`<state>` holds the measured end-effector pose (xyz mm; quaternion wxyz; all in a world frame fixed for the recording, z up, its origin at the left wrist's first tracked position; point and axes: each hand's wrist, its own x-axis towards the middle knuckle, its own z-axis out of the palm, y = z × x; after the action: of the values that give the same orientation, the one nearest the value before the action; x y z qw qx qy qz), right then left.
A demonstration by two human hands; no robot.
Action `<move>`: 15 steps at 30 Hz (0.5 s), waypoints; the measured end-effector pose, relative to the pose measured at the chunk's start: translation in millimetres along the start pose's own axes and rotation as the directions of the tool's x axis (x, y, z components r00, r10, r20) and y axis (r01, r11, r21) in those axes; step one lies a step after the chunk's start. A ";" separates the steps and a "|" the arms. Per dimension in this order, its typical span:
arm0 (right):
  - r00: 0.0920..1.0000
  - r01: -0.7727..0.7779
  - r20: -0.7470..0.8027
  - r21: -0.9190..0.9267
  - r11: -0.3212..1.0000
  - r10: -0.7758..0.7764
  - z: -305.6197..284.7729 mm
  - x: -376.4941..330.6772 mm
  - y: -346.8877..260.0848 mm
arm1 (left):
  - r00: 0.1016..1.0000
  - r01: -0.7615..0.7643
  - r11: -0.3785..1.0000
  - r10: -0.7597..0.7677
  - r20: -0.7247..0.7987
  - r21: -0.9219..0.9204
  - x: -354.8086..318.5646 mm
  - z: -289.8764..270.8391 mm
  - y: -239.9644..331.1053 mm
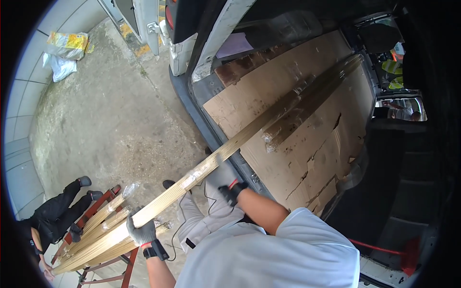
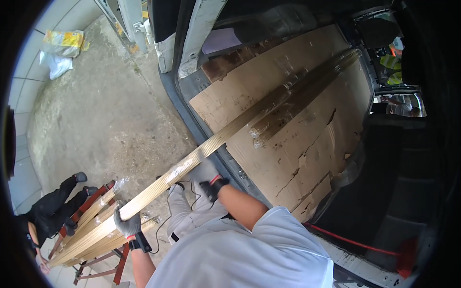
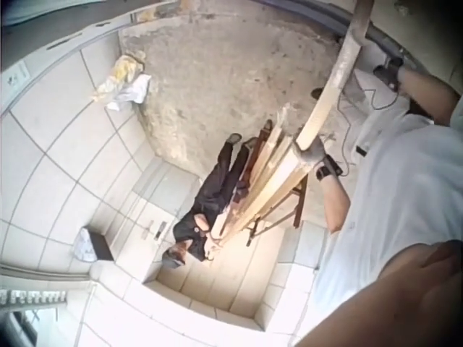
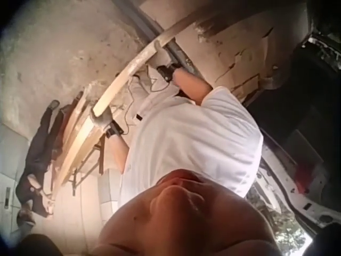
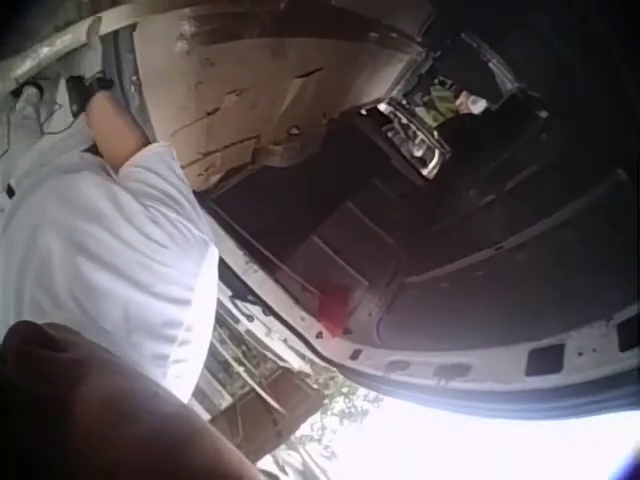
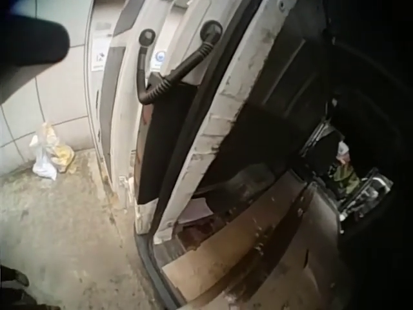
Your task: Loading long wooden or metal profiles from a storage rack into the back of a delivery van.
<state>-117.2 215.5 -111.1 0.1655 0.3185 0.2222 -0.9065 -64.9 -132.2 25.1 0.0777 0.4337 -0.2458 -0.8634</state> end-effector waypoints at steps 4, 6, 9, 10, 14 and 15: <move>0.951 0.225 -0.258 0.197 0.954 -0.171 -29.9 18.3 -173.3 | 0.998 -0.024 0.998 0.020 0.066 0.062 -19.6 -27.4 40.8; 0.950 0.213 -0.266 0.165 0.963 -0.164 -41.9 33.4 -182.2 | 0.995 -0.053 0.996 0.046 0.087 0.071 -1.4 -44.7 59.1; 0.887 0.223 -0.436 0.114 0.968 -0.153 -24.0 37.3 -159.7 | 0.990 -0.084 0.993 0.073 0.123 0.080 2.2 -54.7 72.0; 0.882 0.229 -0.442 0.103 0.968 -0.162 -21.4 35.1 -153.5 | 0.991 -0.084 0.992 0.074 0.111 0.093 3.1 -41.1 64.7; 0.969 0.075 -0.247 0.266 0.961 -0.007 19.8 13.9 -109.8 | 0.963 0.061 0.975 -0.114 0.245 0.214 -11.3 -0.7 -20.8; 0.993 0.051 -0.113 0.297 0.953 -0.018 30.6 3.7 -93.1 | 0.956 0.175 0.976 -0.200 0.215 0.128 -23.8 11.6 -55.5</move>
<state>-176.5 278.1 -64.4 0.0870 0.3848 0.0966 -0.9138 -55.1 -71.6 20.6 -0.0565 0.3575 -0.2568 -0.8962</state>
